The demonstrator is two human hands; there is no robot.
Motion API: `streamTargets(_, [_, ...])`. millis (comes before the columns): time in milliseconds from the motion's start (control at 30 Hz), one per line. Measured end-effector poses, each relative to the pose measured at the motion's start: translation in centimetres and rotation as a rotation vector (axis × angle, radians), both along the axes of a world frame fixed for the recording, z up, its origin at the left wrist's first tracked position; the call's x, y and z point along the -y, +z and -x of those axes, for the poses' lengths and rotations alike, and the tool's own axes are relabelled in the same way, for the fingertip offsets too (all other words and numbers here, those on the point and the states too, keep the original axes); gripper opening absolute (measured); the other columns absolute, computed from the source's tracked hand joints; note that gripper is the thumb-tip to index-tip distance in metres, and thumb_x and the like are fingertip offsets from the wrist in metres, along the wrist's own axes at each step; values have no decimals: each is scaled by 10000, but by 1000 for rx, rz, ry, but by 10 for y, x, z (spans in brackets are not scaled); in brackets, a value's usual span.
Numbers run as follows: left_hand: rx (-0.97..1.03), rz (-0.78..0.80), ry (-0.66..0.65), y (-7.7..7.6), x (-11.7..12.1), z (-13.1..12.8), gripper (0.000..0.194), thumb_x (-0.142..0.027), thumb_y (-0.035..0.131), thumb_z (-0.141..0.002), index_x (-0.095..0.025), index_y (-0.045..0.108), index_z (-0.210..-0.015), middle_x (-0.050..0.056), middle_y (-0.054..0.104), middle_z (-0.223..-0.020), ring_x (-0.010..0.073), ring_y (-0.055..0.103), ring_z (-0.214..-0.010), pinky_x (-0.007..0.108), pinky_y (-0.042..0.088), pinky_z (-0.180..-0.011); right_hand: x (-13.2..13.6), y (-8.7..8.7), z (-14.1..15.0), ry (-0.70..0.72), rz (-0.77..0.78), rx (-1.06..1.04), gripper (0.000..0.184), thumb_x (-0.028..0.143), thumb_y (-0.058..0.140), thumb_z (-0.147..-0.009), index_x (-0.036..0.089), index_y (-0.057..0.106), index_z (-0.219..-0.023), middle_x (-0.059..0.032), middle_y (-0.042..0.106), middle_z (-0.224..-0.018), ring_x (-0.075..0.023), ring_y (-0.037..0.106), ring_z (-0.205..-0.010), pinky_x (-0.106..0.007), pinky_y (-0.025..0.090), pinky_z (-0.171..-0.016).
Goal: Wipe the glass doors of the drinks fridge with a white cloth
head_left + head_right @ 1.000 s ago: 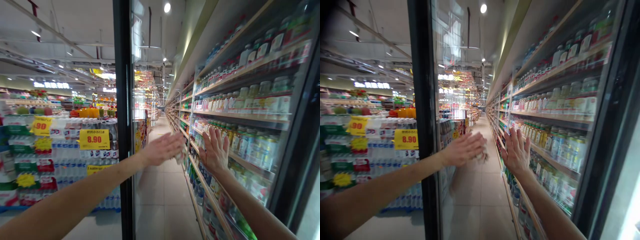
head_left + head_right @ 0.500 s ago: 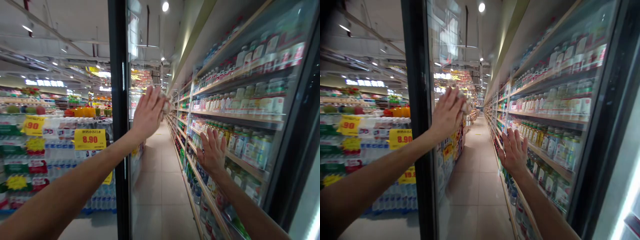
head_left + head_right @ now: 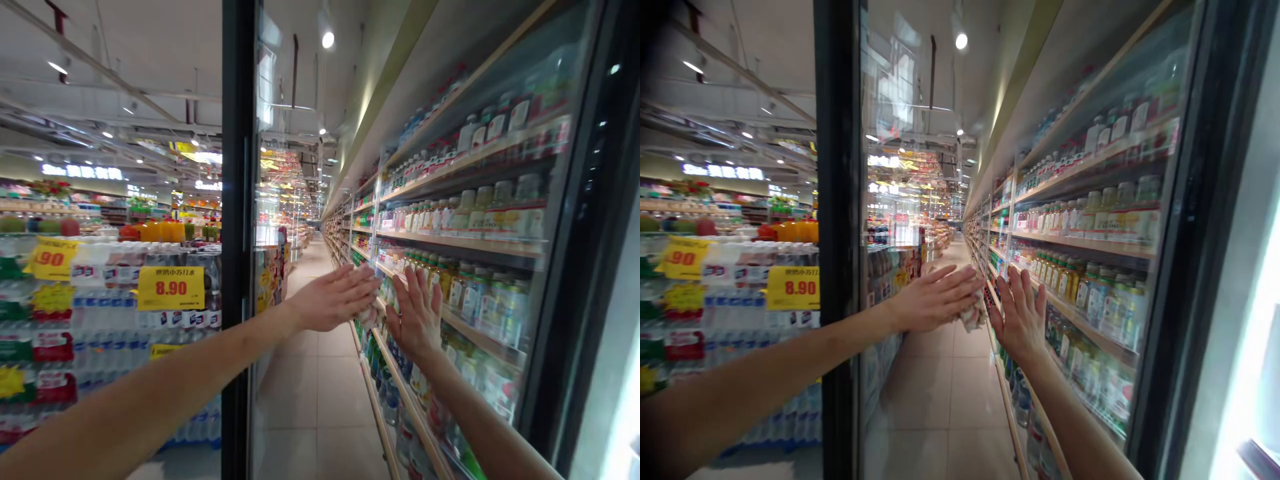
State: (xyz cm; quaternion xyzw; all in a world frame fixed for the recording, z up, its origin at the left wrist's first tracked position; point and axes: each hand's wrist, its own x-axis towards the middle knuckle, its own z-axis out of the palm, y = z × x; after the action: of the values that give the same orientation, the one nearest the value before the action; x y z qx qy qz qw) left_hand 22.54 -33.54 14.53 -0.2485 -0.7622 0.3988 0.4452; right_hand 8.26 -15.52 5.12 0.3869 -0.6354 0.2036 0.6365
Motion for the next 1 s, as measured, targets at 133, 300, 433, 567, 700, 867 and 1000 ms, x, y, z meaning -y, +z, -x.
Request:
streamTargets(133, [-291, -402, 85, 36, -1, 3, 428, -306, 389, -859, -192, 409, -1271, 59, 299, -1436, 228, 183, -1351, 420, 204, -1098, 0, 0, 1, -13, 25, -1, 625, 346, 428, -850, 215, 184, -1410, -132, 350, -1408, -263, 257, -1329, -505, 186, -1062])
streamTargets(300, [-138, -305, 111, -14, -14, 5, 473, -301, 396, -853, -177, 365, -1308, 61, 261, -1451, 262, 123, -1360, 431, 217, -1089, 0, -2, 2, -28, 72, 1, 621, 356, 392, -853, 169, 188, -1409, -156, 352, -1401, -260, 240, -1335, -506, 172, -1064])
streamTargets(433, [155, 97, -2, -82, -9, -8, 466, -260, 429, -824, -218, 392, -1287, -1, 218, -1467, 165, 170, -1354, 316, 201, -1105, 0, -2, 3, -32, 62, 32, 608, 343, 377, -855, 175, 190, -1408, -143, 347, -1406, -246, 227, -1342, -497, 154, -1073])
streamTargets(567, [-179, -296, 131, -65, 7, -19, 463, -282, 448, -834, -200, 387, -1286, 58, 268, -1448, 222, 130, -1362, 418, 182, -1105, 1, -2, 4, -38, 64, 22, 622, 338, 389, -849, 183, 175, -1412, -136, 326, -1419, -242, 225, -1343, -489, 146, -1077])
streamTargets(700, [-91, -221, 91, -77, 8, -19, 451, -283, 456, -828, -211, 412, -1272, 43, 266, -1450, 234, 134, -1359, 399, 168, -1114, 2, -3, 4, -42, 63, 29, 622, 324, 376, -851, 183, 158, -1416, -131, 299, -1433, -245, 217, -1346, -485, 135, -1080])
streamTargets(867, [-21, -146, 50, -86, 13, -21, 427, -275, 439, -837, -246, 423, -1263, -2, 295, -1436, 188, 149, -1359, 397, 122, -1129, 2, -3, 4, -61, 55, 41, 637, 321, 383, -846, 201, 138, -1421, -128, 305, -1431, -256, 234, -1340, -490, 146, -1076])
streamTargets(1000, [-280, -483, 148, -77, 20, -24, 464, -263, 471, -819, -228, 405, -1278, 53, 304, -1430, 233, 102, -1363, 478, 179, -1097, 3, -4, 5, -59, 57, 53, 639, 320, 381, -843, 200, 138, -1422, -122, 294, -1437, -254, 222, -1344, -488, 138, -1079])
